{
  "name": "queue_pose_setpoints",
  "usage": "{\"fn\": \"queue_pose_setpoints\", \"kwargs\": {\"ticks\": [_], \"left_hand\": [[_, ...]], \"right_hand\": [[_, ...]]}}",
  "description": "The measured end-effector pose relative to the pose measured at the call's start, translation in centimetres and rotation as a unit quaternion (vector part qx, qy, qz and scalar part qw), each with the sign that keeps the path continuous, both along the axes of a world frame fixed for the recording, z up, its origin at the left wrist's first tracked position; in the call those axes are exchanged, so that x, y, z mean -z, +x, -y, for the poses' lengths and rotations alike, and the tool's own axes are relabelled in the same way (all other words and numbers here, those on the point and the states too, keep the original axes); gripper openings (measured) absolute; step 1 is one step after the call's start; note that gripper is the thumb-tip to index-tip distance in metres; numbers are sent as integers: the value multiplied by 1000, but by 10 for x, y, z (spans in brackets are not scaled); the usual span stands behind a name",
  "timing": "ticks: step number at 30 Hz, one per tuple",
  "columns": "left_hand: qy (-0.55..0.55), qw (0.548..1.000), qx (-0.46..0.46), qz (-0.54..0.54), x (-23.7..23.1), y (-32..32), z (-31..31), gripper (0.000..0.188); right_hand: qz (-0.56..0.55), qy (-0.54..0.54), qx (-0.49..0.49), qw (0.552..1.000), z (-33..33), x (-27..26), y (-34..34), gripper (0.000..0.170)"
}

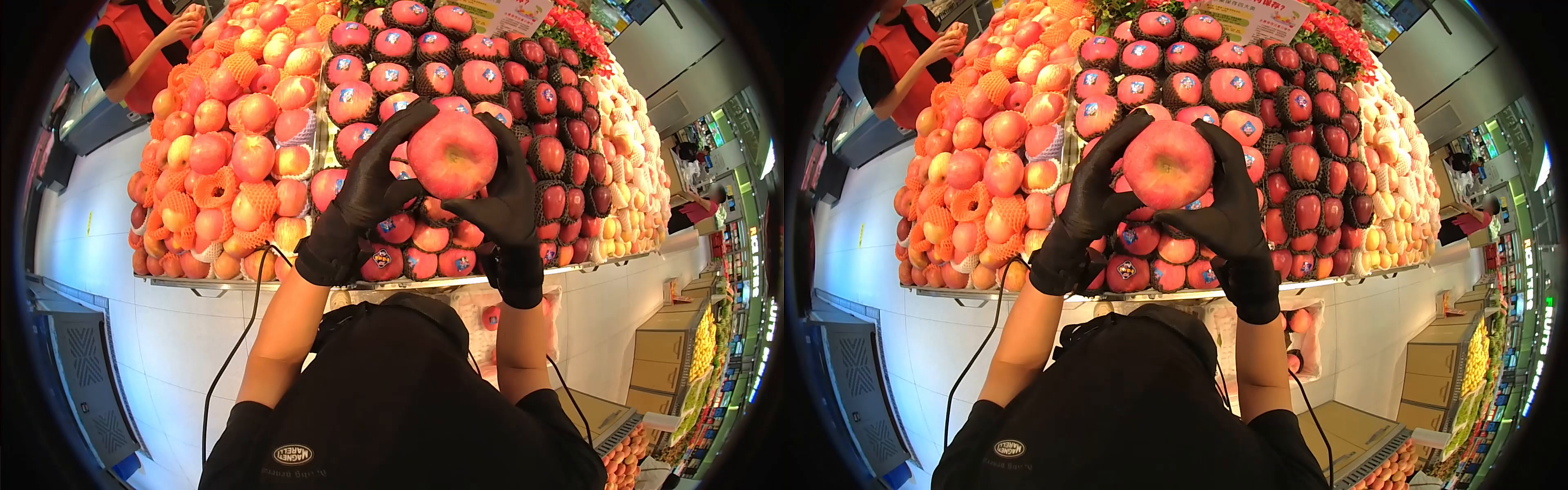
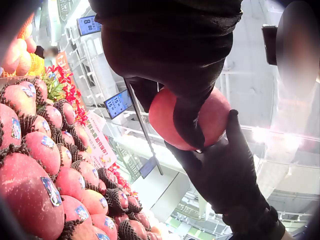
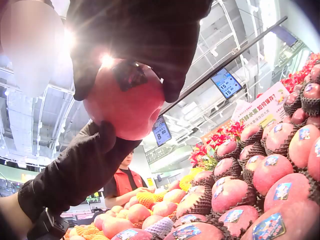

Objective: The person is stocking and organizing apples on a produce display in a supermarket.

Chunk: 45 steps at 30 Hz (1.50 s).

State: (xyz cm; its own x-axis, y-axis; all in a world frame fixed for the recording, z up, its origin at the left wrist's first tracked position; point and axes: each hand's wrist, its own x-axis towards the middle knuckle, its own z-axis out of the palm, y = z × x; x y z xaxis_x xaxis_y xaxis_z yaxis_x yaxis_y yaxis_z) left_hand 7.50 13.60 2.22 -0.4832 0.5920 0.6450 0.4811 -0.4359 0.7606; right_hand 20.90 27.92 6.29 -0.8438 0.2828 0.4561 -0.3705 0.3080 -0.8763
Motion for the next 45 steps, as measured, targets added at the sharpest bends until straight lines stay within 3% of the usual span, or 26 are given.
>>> {"fn": "queue_pose_setpoints", "kwargs": {"ticks": [8, 11, 18, 23, 24, 30, 33, 35, 38, 45], "left_hand": [[-9, 998, -28, -54, -2, -2, 0, 80], [33, 997, 35, 59, 0, 1, -3, 82], [-26, 999, -14, -13, 1, 2, -3, 88], [-20, 994, -69, -79, 3, 6, -9, 90], [-20, 995, -62, -69, 2, 6, -7, 91], [-10, 1000, -24, -5, -3, 6, -3, 88], [-20, 999, -4, 47, -4, 6, -2, 85], [-68, 995, 8, 76, -9, 8, 4, 81], [-104, 972, 44, 207, -11, 12, 5, 82], [-140, 940, 111, 290, 3, 9, 7, 65]], "right_hand": [[-17, 28, 25, 999, 1, 2, 0, 100], [-14, 11, 33, 999, 2, 2, -1, 99], [-59, 37, 110, 991, 6, 14, -11, 97], [-56, 150, 190, 969, 18, 20, -11, 98], [-47, 169, 196, 965, 19, 20, -10, 98], [-61, 25, 75, 995, 6, 34, -5, 90], [-57, -102, 82, 990, 7, 32, -1, 73], [-27, -109, 93, 989, 7, 28, 4, 63], [2, -90, 119, 989, 10, 28, 5, 53], [25, -67, 177, 982, 10, 41, 5, 46]]}}
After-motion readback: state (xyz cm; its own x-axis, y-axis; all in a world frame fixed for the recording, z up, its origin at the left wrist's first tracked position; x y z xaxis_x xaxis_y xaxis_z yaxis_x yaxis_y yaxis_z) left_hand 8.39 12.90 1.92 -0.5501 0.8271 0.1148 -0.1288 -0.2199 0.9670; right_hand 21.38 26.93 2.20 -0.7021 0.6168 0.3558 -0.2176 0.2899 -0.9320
